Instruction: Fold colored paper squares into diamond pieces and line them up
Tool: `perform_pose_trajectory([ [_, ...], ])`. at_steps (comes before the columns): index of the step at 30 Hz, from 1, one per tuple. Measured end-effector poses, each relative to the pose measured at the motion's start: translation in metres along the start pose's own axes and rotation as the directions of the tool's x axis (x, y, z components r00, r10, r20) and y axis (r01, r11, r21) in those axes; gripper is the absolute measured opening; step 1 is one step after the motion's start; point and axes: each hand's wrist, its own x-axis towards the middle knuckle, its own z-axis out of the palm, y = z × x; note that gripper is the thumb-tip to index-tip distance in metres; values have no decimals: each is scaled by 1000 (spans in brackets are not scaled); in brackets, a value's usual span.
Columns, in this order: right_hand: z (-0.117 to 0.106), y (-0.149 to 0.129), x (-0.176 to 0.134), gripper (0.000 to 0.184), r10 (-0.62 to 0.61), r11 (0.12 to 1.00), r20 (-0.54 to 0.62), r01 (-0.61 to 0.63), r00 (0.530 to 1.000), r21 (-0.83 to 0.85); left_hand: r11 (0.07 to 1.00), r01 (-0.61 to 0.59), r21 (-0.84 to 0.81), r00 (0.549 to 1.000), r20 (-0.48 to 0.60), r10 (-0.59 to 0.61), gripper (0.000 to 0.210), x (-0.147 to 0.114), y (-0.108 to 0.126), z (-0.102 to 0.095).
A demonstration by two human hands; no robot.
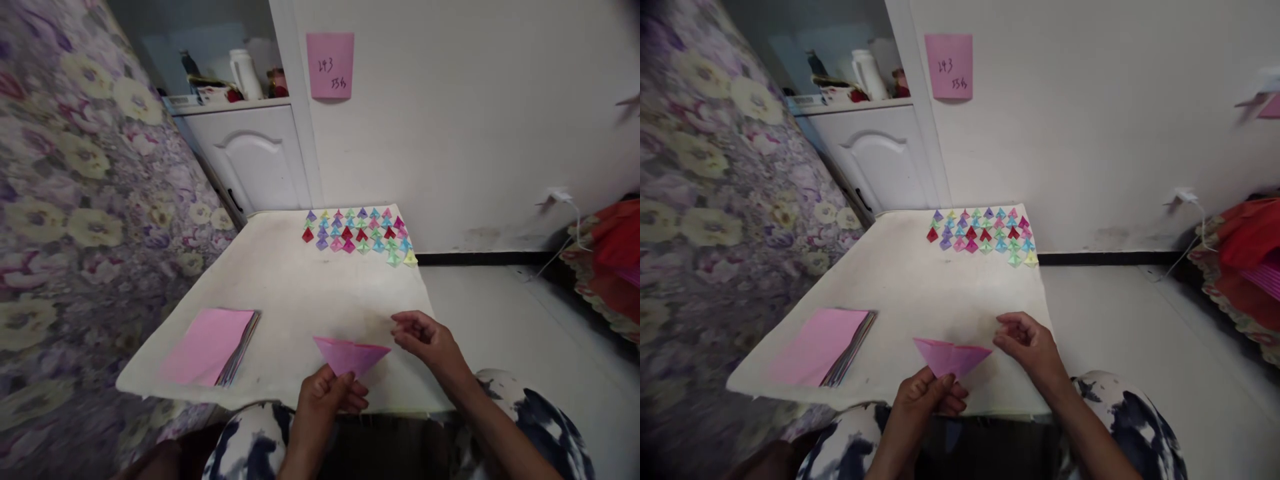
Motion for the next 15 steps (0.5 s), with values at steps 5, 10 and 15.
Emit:
perform_pose_trajectory([
  [5, 8, -55, 9, 44, -15, 970, 283, 83, 959, -228, 975, -177, 138, 983, 83, 166, 30, 5, 30, 6],
  [10, 23, -79, 26, 4, 9, 976, 341, 66, 940, -208, 947, -266, 178, 960, 136, 244, 28, 19, 56, 17],
  [15, 21, -68, 44, 6, 12, 982, 315, 49, 949, -185, 944, -280, 176, 955, 154, 255, 19, 42, 66, 22],
])
